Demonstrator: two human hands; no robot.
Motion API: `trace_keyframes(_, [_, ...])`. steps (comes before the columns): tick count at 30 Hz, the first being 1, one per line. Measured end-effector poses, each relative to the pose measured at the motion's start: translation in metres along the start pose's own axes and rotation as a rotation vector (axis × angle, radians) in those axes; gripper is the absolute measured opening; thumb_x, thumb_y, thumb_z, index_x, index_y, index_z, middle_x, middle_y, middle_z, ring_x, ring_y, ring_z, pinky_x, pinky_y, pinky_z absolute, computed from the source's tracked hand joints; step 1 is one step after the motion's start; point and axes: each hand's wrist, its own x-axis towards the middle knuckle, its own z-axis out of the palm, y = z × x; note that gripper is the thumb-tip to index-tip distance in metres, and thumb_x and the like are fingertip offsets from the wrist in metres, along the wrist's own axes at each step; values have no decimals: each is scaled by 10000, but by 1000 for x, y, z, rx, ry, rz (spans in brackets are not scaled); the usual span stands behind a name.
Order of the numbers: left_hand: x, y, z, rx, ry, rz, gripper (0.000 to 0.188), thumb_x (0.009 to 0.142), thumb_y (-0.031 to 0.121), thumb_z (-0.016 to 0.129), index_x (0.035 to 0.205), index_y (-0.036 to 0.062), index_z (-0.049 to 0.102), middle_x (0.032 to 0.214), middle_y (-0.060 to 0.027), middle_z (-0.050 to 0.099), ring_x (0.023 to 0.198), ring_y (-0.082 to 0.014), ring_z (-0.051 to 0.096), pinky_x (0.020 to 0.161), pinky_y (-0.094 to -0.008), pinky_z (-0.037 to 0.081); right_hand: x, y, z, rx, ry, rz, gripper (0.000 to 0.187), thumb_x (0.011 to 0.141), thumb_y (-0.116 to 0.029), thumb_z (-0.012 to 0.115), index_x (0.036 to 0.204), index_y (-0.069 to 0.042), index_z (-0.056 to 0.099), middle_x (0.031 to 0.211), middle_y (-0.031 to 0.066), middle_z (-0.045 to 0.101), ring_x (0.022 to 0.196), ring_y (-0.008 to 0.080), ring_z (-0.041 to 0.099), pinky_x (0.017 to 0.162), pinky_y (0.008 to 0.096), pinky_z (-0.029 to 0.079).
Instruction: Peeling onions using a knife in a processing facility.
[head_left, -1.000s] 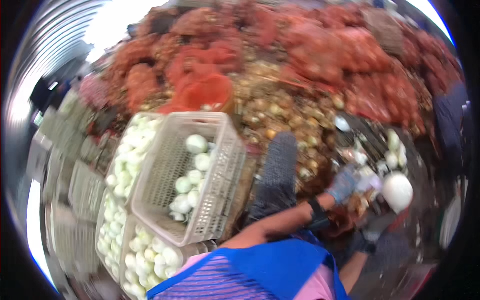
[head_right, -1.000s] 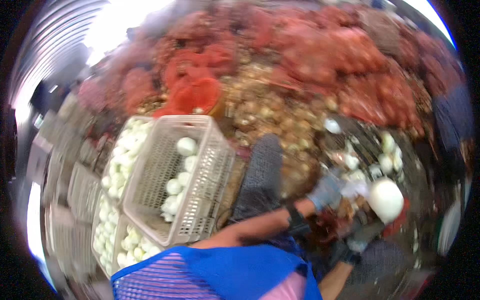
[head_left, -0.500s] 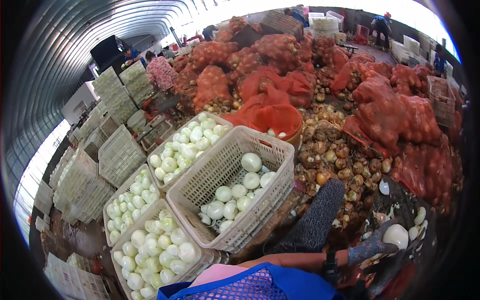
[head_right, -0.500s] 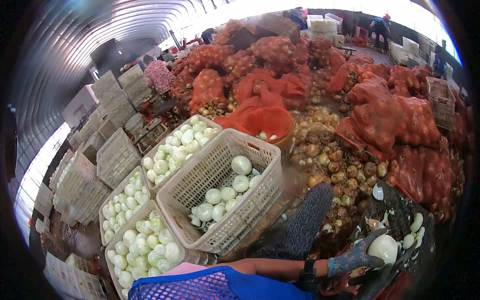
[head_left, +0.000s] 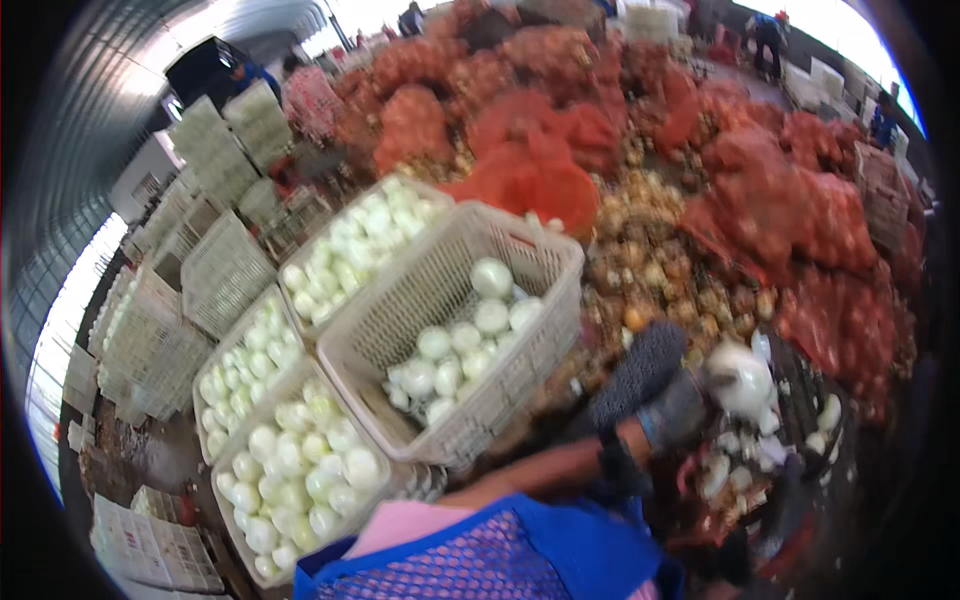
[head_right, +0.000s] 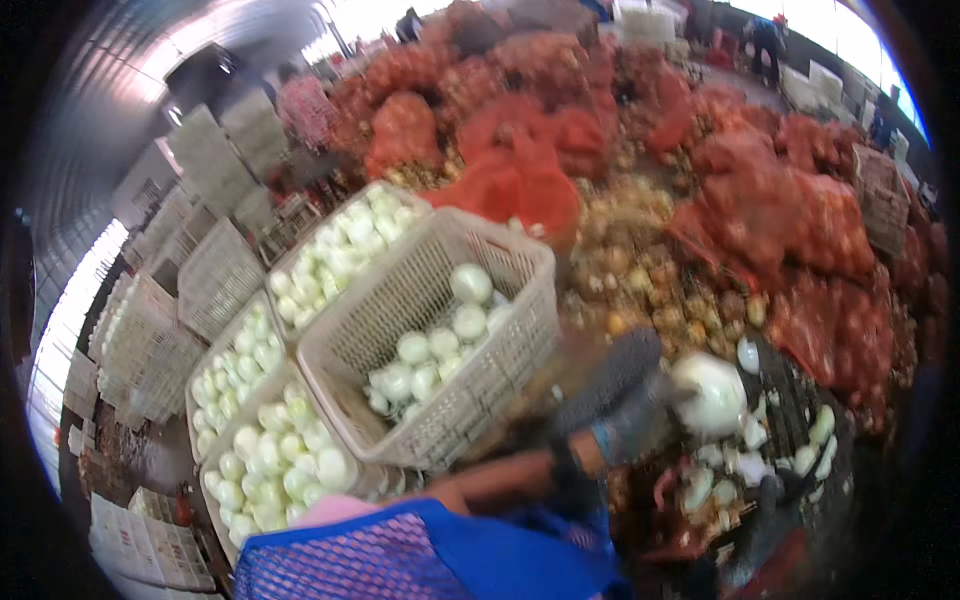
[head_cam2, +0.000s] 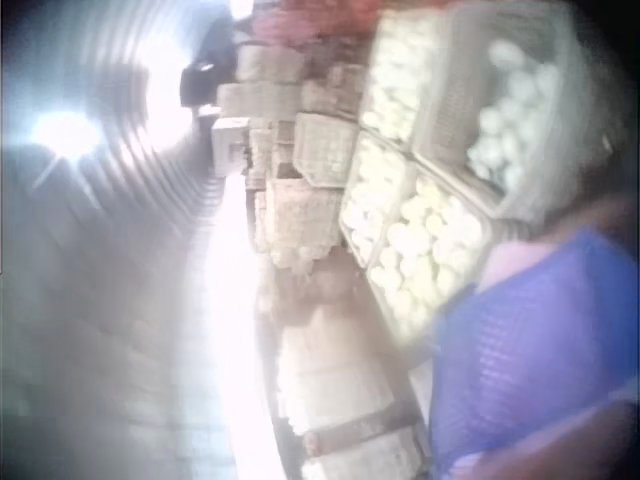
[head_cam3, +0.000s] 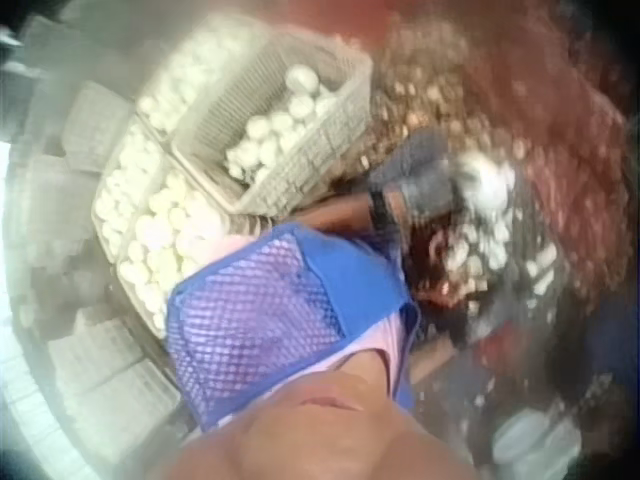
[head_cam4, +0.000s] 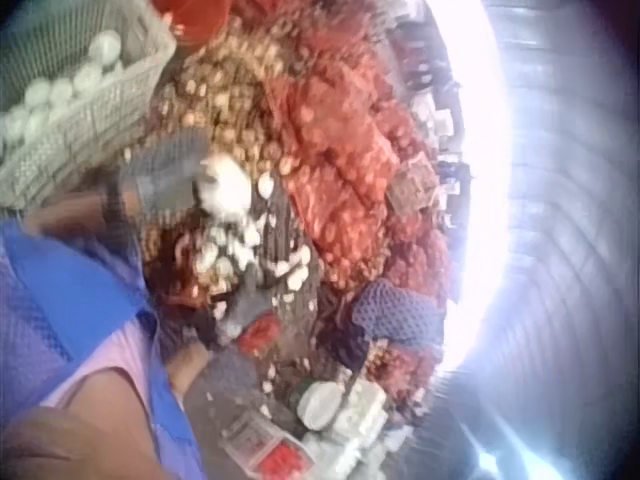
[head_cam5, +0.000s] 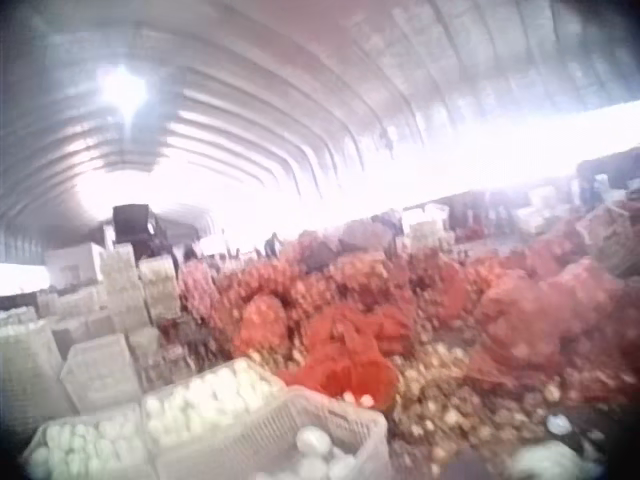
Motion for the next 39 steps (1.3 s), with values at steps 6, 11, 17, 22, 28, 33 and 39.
trace_keyframes(6, [-63, 183, 3, 575, 336, 515, 391, 814, 132, 606, 1171, 10, 501, 1131, -98, 577, 1014, -201, 556, 892, -326, 441, -25, -4, 21, -223, -85, 63, 557, 775, -119, 684, 1267, 18, 461, 1139, 149, 559, 970, 242, 543, 868, 335, 444])
trace_keyframes(11, [-151, 316, -104, 1746, 1044, 762, 685, 804, 171, 690, 1341, -33, 316, 1197, -150, 504, 1033, -232, 502, 935, -325, 410, -35, 16, 27, -298, -117, 64, 632, 734, -231, 716, 1255, 35, 475, 1135, 202, 589, 1057, 285, 560, 890, 356, 433])
trace_keyframes(17, [-143, 307, -76, 1590, 1157, 833, 574, 794, 198, 685, 1273, -9, 446, 1190, -176, 528, 1069, -229, 514, 904, -316, 412, -42, 30, 26, -231, -173, 240, 319, 772, -197, 614, 999, 16, 545, 873, 166, 591, 755, 285, 584, 677, 371, 474])
trace_keyframes(22, [-17, 203, -4, 1372, 501, 596, 347, 865, 104, 531, 1182, -39, 526, 1249, -110, 482, 1097, -182, 526, 851, -267, 488, -44, 19, 23, 375, -155, 521, 295, 844, -200, 554, 1052, 10, 544, 924, 105, 615, 580, 139, 557, 468, 257, 460])
trace_keyframes(28, [112, 85, -25, 931, 438, 242, 242, 835, 168, 622, 1033, 30, 595, 916, -56, 622, 806, -185, 616, 696, -313, 511, -25, 22, 24, 859, -70, 715, 332, 916, -253, 498, 1186, -60, 490, 965, 108, 636, 701, 188, 646, 524, 306, 553])
trace_keyframes(33, [182, 129, -120, 580, 448, -53, 195, 835, 199, 622, 967, 55, 618, 856, -78, 629, 788, -210, 610, 723, -354, 519, -16, 40, 27, 935, -84, 817, 377, 922, -312, 501, 1224, -88, 476, 840, 64, 634, 609, 168, 606, 500, 270, 515])
trace_keyframes(39, [206, 185, -244, 990, 607, -12, 205, 796, 224, 639, 942, 81, 628, 770, -42, 613, 616, -173, 561, 557, -306, 470, -3, 29, 52, 774, -144, 790, 300, 860, -217, 526, 1081, -14, 529, 846, 86, 621, 584, 134, 573, 444, 224, 457])
